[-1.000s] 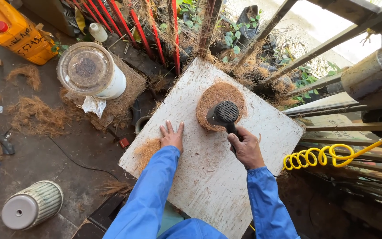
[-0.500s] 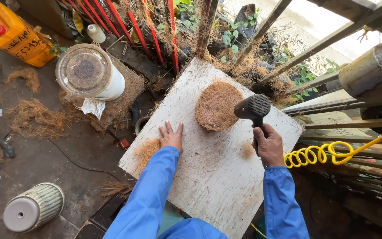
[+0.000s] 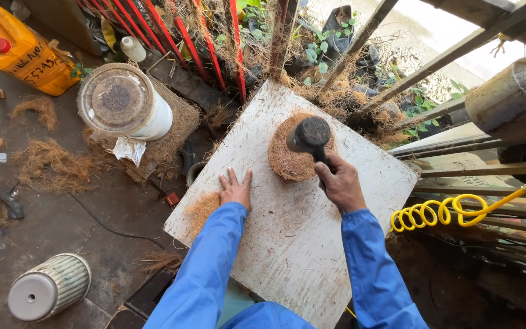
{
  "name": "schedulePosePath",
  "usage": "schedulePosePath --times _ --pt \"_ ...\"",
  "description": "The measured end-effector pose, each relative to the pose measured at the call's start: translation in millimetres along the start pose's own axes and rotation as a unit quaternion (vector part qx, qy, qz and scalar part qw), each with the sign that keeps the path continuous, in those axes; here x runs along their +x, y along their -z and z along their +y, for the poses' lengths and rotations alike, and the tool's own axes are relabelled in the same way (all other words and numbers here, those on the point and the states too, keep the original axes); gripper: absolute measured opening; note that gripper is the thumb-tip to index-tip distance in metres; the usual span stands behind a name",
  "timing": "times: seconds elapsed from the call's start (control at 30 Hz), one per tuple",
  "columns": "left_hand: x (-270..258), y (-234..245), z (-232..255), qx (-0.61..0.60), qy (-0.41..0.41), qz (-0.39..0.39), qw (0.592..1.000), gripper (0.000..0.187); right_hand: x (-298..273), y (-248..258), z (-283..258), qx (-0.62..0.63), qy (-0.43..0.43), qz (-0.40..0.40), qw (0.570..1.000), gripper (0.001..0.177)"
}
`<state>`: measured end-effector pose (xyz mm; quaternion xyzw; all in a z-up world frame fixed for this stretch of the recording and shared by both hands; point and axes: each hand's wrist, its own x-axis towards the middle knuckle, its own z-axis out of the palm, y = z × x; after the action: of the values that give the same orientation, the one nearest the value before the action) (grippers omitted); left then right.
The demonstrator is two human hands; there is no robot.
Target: Applying adhesive to a coconut fiber pad using a spray gun and drying it with a heat gun.
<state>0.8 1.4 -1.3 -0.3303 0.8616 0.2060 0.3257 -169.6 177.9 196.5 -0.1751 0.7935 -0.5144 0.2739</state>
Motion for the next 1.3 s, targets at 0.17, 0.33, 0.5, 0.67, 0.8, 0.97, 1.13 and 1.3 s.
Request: schedulePosePath --times 0.17,0.33,0.5,0.67,0.8,0.97,1.13,1.3 --pt "5.3 -4.1 -1.4 -0.003 -0.001 0.003 1.000 0.114 25.3 4.6 8.0 0.018 0.013 0.005 1.000 0.043" --pt "7.0 -5.7 -2.0 -0.009 0.001 0.005 1.000 0.115 28.5 23.7 7.1 0.028 0.007 0.050 0.998 0.049" --pt "3.2 -0.7 -0.5 -0.009 0.001 -0.001 1.000 0.114 17.1 46.7 22.2 -0.020 -0.027 0.103 0.994 0.040" --pt "5.8 -2.4 -1.3 -0.011 0.002 0.000 1.000 0.114 -0.5 53.7 40.2 -0.018 -0.048 0.117 0.992 0.036" --pt "2.8 -0.4 -0.4 -0.009 0.001 0.001 1.000 0.115 -4.6 54.0 50.0 -0.013 -0.052 0.114 0.992 0.039" --pt "4.6 -3.6 -1.3 -0.009 0.000 0.002 1.000 0.115 -7.6 53.4 51.1 -0.021 -0.056 0.110 0.992 0.041" --pt "6.5 -4.1 -1.7 -0.015 0.001 0.014 1.000 0.116 -13.6 47.4 42.9 -0.012 -0.049 0.098 0.994 0.038" --pt "0.6 2.1 0.2 -0.016 -0.001 0.008 1.000 0.113 -33.6 21.1 15.5 0.026 -0.063 0.054 0.996 0.033"
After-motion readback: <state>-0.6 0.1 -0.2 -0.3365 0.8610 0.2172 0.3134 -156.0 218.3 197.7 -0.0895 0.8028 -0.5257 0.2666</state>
